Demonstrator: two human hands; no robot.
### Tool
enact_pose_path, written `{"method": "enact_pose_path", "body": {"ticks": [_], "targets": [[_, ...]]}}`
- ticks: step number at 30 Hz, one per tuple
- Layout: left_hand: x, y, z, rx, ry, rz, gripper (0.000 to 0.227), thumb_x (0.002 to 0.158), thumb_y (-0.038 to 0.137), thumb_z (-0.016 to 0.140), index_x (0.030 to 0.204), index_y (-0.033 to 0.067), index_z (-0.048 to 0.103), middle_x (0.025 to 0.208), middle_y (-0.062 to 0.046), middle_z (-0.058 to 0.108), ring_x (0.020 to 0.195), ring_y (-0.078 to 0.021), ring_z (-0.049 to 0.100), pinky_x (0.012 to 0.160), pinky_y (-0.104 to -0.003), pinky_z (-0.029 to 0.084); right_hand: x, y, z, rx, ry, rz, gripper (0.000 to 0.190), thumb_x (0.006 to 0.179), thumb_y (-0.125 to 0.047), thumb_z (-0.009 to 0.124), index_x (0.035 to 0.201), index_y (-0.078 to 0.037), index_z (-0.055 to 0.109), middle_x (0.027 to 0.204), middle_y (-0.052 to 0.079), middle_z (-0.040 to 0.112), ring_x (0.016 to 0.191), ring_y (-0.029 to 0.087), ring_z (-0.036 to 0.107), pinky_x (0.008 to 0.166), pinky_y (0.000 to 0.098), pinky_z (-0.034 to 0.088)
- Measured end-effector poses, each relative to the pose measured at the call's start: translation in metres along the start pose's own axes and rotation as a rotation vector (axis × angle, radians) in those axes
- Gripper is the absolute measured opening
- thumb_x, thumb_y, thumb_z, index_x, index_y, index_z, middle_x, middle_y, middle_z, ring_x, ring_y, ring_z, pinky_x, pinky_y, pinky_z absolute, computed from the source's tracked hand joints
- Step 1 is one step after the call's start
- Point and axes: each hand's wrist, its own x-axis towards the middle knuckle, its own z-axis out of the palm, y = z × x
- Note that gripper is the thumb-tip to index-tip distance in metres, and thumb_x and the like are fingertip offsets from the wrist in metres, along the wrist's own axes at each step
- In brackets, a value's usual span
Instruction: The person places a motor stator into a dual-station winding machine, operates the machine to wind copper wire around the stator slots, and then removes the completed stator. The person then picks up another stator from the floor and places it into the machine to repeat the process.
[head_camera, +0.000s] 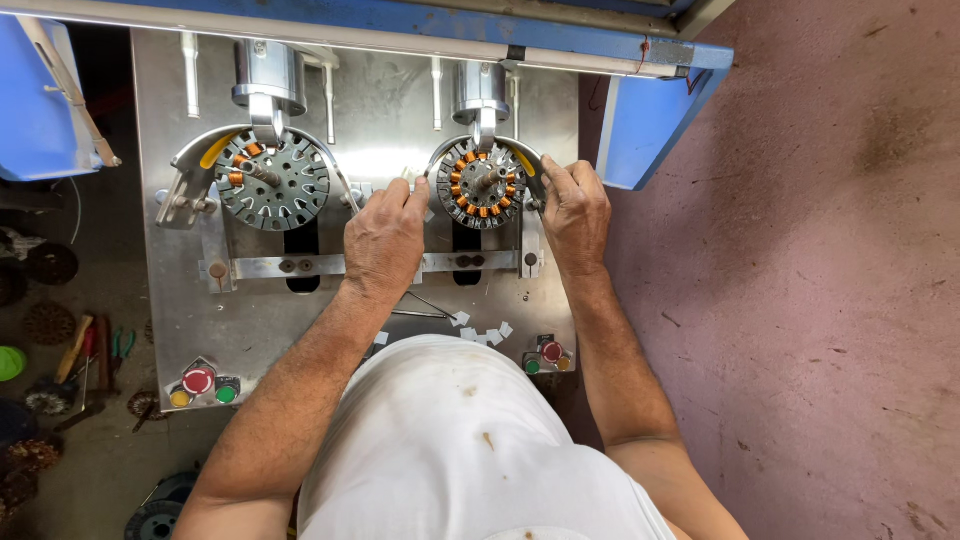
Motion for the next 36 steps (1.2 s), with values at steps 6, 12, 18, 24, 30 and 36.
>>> {"method": "enact_pose_path", "body": {"ticks": [6,12,18,24,30,36], "targets": [[0.002,0.001,-0.004,-0.033,0.013,-0.014,0.034,0.093,0.006,0.068,0.127,0.0050,0.069,0.091,-0.004,0.060,0.078,-0.0165,0.065,0.063,-0.029,0.059,0.001,0.001,0.001,0.005,0.003,0.001,0.024,0.094,-0.004,0.076,0.117,-0.009,0.077,0.083,0.002,0.060,0.076,0.015,0.061,0.065,0.0313,0.057],[0.003,0.001,-0.005,-0.047,-0.002,-0.015,0.035,0.094,0.008,0.068,0.128,0.0053,0.068,0.091,-0.004,0.059,0.078,-0.0161,0.065,0.063,-0.029,0.059,0.000,0.002,0.004,0.018,0.018,0.008,0.024,0.094,-0.004,0.076,0.117,-0.009,0.077,0.083,0.000,0.061,0.077,0.014,0.060,0.066,0.0307,0.057],[0.004,0.001,-0.005,-0.038,-0.025,-0.010,0.034,0.095,0.009,0.069,0.129,0.0063,0.069,0.088,-0.003,0.058,0.076,-0.0150,0.064,0.062,-0.029,0.058,-0.002,-0.001,0.002,0.044,0.028,0.012,0.025,0.095,-0.003,0.075,0.120,-0.007,0.076,0.086,0.002,0.060,0.080,0.015,0.059,0.070,0.0311,0.056],[0.001,-0.001,-0.005,-0.048,-0.021,0.000,0.034,0.095,0.013,0.070,0.129,0.0074,0.069,0.086,-0.003,0.058,0.075,-0.0147,0.064,0.061,-0.028,0.058,-0.011,-0.003,0.003,0.050,0.024,0.033,0.030,0.096,-0.004,0.074,0.125,-0.009,0.075,0.090,0.002,0.061,0.084,0.016,0.058,0.074,0.0299,0.056],[-0.003,-0.002,-0.005,-0.079,-0.002,0.011,0.034,0.096,0.015,0.071,0.129,0.0054,0.068,0.086,-0.003,0.057,0.075,-0.0148,0.064,0.060,-0.028,0.057,-0.016,-0.001,0.008,0.028,0.029,0.021,0.035,0.095,-0.004,0.075,0.130,-0.010,0.073,0.094,0.002,0.061,0.089,0.016,0.059,0.078,0.0282,0.059],[-0.004,-0.004,-0.005,-0.097,0.018,0.020,0.034,0.096,0.015,0.070,0.129,0.0051,0.068,0.086,-0.004,0.057,0.076,-0.0157,0.064,0.061,-0.028,0.057,-0.018,-0.003,0.009,0.016,0.033,0.032,0.037,0.094,-0.004,0.075,0.130,-0.011,0.072,0.096,0.002,0.062,0.090,0.017,0.059,0.080,0.0289,0.059]]}}
